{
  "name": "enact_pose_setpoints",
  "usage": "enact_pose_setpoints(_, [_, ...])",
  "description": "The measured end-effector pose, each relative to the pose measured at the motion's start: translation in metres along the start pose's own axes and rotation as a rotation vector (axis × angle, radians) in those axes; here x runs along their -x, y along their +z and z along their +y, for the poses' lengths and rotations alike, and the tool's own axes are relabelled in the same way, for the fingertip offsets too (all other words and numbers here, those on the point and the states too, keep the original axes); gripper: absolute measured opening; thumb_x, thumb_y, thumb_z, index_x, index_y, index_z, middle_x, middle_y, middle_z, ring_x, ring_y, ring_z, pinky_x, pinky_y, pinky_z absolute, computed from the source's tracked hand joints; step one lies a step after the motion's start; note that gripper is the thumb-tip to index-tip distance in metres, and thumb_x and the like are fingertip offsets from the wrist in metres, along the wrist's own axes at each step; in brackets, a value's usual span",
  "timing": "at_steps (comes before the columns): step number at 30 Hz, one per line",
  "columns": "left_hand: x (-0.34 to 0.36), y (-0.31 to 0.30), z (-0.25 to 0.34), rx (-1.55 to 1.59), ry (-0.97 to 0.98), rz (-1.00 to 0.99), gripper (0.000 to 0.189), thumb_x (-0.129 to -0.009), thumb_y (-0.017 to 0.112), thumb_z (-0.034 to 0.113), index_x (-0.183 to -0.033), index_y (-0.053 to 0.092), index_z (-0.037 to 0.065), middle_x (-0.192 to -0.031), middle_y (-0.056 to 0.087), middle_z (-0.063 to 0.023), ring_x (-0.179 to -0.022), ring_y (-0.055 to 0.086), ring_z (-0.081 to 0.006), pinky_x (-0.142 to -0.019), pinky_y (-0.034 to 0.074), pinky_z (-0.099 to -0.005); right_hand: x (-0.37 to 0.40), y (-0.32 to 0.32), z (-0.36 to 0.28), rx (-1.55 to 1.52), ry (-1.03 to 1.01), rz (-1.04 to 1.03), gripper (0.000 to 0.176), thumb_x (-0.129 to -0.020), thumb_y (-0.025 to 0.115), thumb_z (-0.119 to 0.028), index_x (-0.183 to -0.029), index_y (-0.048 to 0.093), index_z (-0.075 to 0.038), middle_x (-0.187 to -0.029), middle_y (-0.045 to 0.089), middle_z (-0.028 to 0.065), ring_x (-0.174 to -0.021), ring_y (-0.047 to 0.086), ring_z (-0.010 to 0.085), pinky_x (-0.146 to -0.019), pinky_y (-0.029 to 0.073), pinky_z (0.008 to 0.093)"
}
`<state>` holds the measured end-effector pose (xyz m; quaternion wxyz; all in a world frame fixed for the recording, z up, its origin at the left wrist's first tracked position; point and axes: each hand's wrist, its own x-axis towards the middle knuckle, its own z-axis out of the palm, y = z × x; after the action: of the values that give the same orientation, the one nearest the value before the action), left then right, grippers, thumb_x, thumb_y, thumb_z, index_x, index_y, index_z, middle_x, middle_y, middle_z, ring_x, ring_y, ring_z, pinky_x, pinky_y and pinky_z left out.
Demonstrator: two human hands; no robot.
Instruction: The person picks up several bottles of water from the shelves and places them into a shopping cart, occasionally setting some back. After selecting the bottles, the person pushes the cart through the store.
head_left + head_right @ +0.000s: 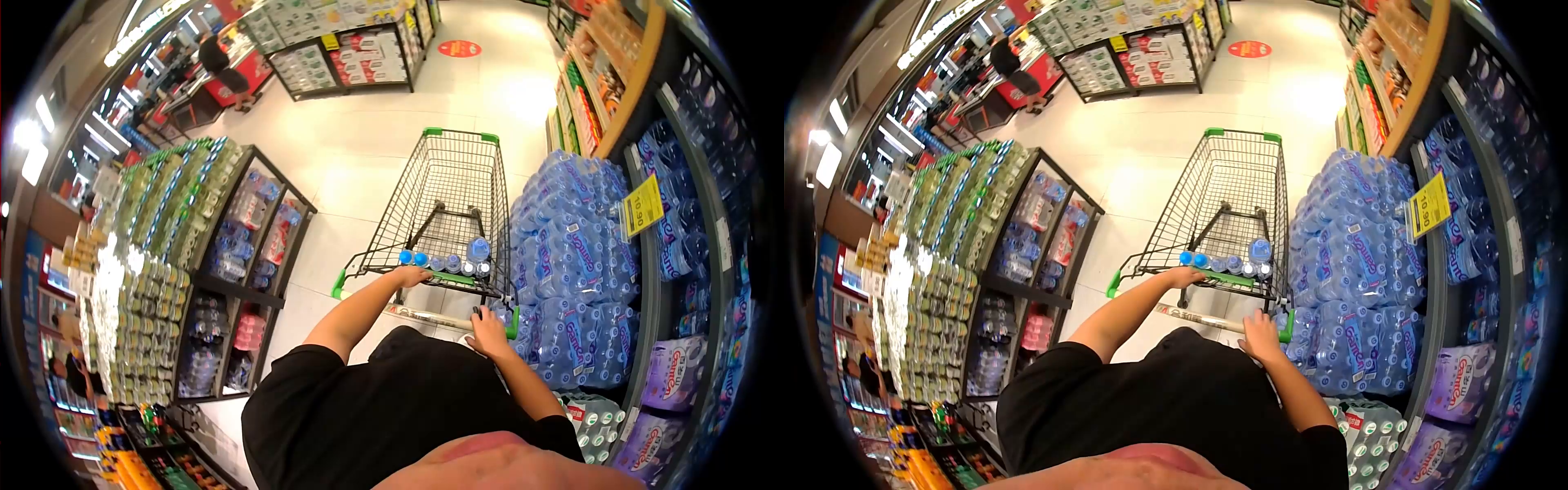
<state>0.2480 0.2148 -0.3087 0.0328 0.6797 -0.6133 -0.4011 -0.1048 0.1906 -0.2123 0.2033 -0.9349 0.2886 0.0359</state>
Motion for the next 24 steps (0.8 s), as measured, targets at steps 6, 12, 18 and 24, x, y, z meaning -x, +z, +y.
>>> enact_pose_setpoints(6, [0.043, 0.007, 0.032, -0.167, -0.096, 0.212, 0.053, -0.101, 0.026, 0.045, -0.099, 0.069, 0.014, -0.103, 0.07, -0.0146, -0.095, 0.066, -0.0355, -0.081, 0.05, -0.0503, 0.013, 0.006, -0.017, 0.04, -0.013, 0.158, 0.058, -0.063, 0.084, -0.029, -0.113, 0.061, -0.01, -0.15, 0.03, 0.0259, -0.135, 0.034, 0.0428, -0.106, 0.034, 0.0509])
enact_pose_setpoints(12, [0.11, 0.018, 0.029, -0.222, 0.08, 0.426, 0.035, -0.093, 0.051, 0.038, -0.113, 0.064, 0.012, -0.108, 0.066, -0.0151, -0.106, 0.06, -0.0333, -0.093, 0.042, -0.0499, 0.021, 0.036, -0.036, 0.01, 0.151, 0.247, 0.041, -0.061, 0.08, -0.026, -0.098, 0.071, -0.013, -0.144, 0.044, 0.0225, -0.137, 0.036, 0.0402, -0.108, 0.031, 0.0518])
enact_pose_setpoints(18, [0.138, 0.028, 0.017, -0.318, 0.021, 0.487, 0.051, -0.081, 0.068, 0.039, -0.123, 0.057, 0.011, -0.122, 0.058, -0.0134, -0.12, 0.05, -0.0326, -0.109, 0.03, -0.0505, 0.033, 0.053, -0.068, 0.055, 0.314, 0.225, 0.033, -0.064, 0.078, -0.028, -0.094, 0.071, -0.014, -0.141, 0.05, 0.0158, -0.137, 0.039, 0.0356, -0.107, 0.034, 0.0548])
enact_pose_setpoints(24, [0.159, 0.024, 0.013, -0.435, 0.008, 0.344, 0.056, -0.078, 0.068, 0.039, -0.124, 0.054, 0.011, -0.118, 0.058, -0.0108, -0.117, 0.051, -0.0294, -0.103, 0.035, -0.0458, 0.047, 0.074, -0.099, 0.07, 0.353, 0.244, 0.027, -0.068, 0.075, -0.028, -0.093, 0.072, -0.016, -0.144, 0.048, 0.0151, -0.137, 0.039, 0.0351, -0.105, 0.033, 0.0541])
